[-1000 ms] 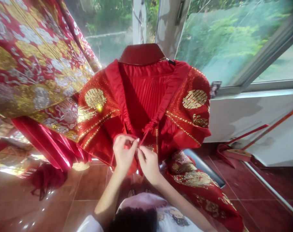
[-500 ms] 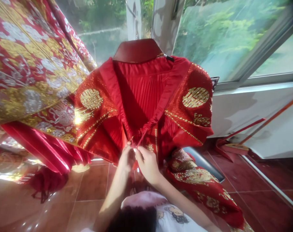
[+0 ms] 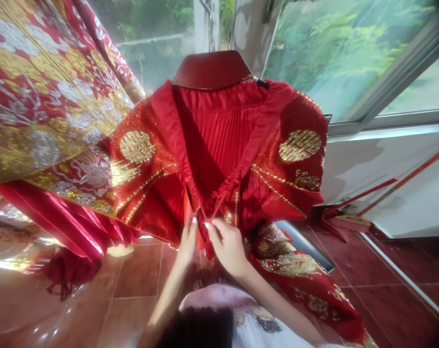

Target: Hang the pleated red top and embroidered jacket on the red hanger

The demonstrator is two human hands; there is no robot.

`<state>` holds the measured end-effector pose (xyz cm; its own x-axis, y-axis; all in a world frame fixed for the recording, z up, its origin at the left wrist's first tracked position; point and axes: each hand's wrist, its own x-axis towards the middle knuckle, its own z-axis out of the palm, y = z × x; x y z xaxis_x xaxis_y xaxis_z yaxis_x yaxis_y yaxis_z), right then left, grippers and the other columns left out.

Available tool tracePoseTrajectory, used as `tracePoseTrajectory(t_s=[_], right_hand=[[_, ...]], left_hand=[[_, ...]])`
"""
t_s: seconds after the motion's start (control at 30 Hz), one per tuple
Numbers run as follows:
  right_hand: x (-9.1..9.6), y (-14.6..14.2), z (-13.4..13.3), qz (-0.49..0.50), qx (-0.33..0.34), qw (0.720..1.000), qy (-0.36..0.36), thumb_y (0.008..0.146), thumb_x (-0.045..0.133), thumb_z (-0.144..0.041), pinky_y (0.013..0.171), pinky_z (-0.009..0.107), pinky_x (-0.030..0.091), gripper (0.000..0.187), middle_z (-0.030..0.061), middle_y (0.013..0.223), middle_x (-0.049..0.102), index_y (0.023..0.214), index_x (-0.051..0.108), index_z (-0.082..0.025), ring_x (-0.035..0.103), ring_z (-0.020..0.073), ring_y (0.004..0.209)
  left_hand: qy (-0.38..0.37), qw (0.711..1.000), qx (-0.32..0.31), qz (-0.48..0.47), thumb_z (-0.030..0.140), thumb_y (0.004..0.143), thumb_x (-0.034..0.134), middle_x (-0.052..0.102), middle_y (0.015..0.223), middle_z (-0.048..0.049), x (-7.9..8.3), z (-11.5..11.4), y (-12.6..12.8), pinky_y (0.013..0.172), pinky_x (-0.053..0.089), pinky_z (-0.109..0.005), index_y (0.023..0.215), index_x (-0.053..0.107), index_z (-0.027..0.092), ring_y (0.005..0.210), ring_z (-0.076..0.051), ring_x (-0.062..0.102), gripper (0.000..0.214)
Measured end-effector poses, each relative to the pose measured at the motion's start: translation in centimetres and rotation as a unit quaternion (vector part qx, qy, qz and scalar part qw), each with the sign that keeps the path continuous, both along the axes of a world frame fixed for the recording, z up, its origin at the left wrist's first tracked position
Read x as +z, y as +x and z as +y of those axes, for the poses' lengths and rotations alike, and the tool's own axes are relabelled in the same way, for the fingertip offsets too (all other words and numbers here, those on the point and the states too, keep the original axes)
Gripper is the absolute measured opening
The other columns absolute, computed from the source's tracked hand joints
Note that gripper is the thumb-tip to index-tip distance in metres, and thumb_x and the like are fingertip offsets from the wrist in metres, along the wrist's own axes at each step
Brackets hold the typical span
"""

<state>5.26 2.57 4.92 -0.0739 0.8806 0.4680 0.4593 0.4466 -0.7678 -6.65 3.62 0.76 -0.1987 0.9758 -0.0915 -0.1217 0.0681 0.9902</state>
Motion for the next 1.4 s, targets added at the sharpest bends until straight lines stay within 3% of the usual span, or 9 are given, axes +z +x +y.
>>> tracePoseTrajectory(t_s=[0.13,0.33,0.43,0.63,0.8,1.0,1.13,1.27,1.4], right_hand=[[0.7,0.8,0.5,-0.010,0.041,0.999,-0.031,0.093,0.044,-0.022,0.056,0.020,0.042,0.028,0.0019,0.062,0.063,0.072,0.062,-0.016,0.057,0.0111,0.053],[5.5,5.3,1.3,-0.049,0.077,0.996,-0.021,0.088,0.055,-0.029,0.049,0.021,0.042,0.022,0.0008,0.064,0.067,0.090,0.071,-0.015,0.055,0.0104,0.049],[8.3,8.8,2.6,-0.086,0.064,0.994,0.026,0.086,0.060,-0.034,0.044,0.022,0.040,0.033,-0.0019,0.062,0.067,0.114,0.069,-0.018,0.051,0.0092,0.042],[10.1,14.9,7.8,-0.139,0.002,0.979,0.150,0.086,0.053,-0.026,0.069,0.026,0.053,0.024,0.0039,0.090,0.076,0.089,0.076,-0.021,0.071,0.0168,0.076],[9.2,14.2,8.5,-0.225,-0.008,0.955,0.193,0.086,0.049,-0.022,0.064,0.027,0.051,0.023,0.0054,0.078,0.073,0.084,0.071,-0.018,0.067,0.0169,0.067],[8.9,10.6,9.0,-0.146,0.025,0.972,0.182,0.072,0.054,-0.012,0.062,0.026,0.051,0.012,0.0085,0.091,0.069,0.062,0.059,-0.016,0.064,0.0150,0.070],[9.0,8.2,10.0,-0.125,-0.039,0.978,0.163,0.068,0.051,-0.005,0.069,0.029,0.051,0.016,0.0069,0.085,0.064,0.074,0.060,-0.016,0.061,0.0163,0.074],[9.1,5.8,10.5,-0.136,-0.082,0.980,0.122,0.068,0.054,-0.005,0.072,0.032,0.050,0.038,0.0083,0.096,0.063,0.104,0.060,-0.015,0.060,0.0179,0.075],[9.7,4.4,10.7,-0.185,-0.122,0.967,0.124,0.084,0.051,-0.016,0.072,0.033,0.046,0.017,0.0113,0.098,0.064,0.096,0.063,-0.016,0.059,0.0205,0.076]], left_hand=[[0.106,0.985,-0.093,0.103,0.051,0.091,0.048,0.066,0.074,-0.0021,4.3,-0.3,0.5,0.069,0.048,-0.023,0.080,0.067,0.015,0.070,-0.013,0.059,0.042],[0.204,0.945,-0.057,0.249,0.035,0.077,0.072,0.060,0.053,0.0024,8.4,0.1,-1.9,0.044,0.031,-0.019,0.061,0.067,0.016,0.045,-0.007,0.045,0.025],[0.309,0.898,0.015,0.313,0.027,0.075,0.075,0.063,0.055,0.0037,12.4,-0.1,-4.8,0.043,0.031,-0.019,0.067,0.073,0.020,0.045,-0.006,0.047,0.011],[0.414,0.748,0.269,0.444,0.025,0.076,0.074,0.058,0.056,0.0052,17.2,2.1,-10.6,0.049,0.031,-0.024,0.074,0.072,0.021,0.050,-0.009,0.045,0.005],[0.335,0.680,0.308,0.574,0.029,0.086,0.062,0.059,0.068,-0.0037,16.6,4.9,-9.3,0.062,0.035,-0.031,0.073,0.064,0.018,0.066,-0.017,0.052,0.017],[0.368,0.663,0.246,0.604,0.023,0.089,0.051,0.064,0.108,-0.0137,12.9,6.6,-3.2,0.088,0.035,-0.041,0.100,0.065,0.019,0.101,-0.027,0.055,0.017],[0.367,0.706,0.119,0.594,0.033,0.086,0.059,0.065,0.107,-0.0145,11.0,8.2,-0.1,0.085,0.038,-0.039,0.103,0.065,0.020,0.094,-0.029,0.058,0.022],[0.312,0.747,0.091,0.580,0.014,0.089,0.046,0.063,0.102,-0.0163,11.0,9.1,1.5,0.080,0.041,-0.037,0.091,0.063,0.017,0.090,-0.028,0.059,0.018],[0.303,0.813,0.052,0.495,0.009,0.087,0.044,0.063,0.089,-0.0110,11.5,8.7,2.2,0.071,0.042,-0.029,0.090,0.060,0.017,0.079,-0.023,0.060,0.018]])
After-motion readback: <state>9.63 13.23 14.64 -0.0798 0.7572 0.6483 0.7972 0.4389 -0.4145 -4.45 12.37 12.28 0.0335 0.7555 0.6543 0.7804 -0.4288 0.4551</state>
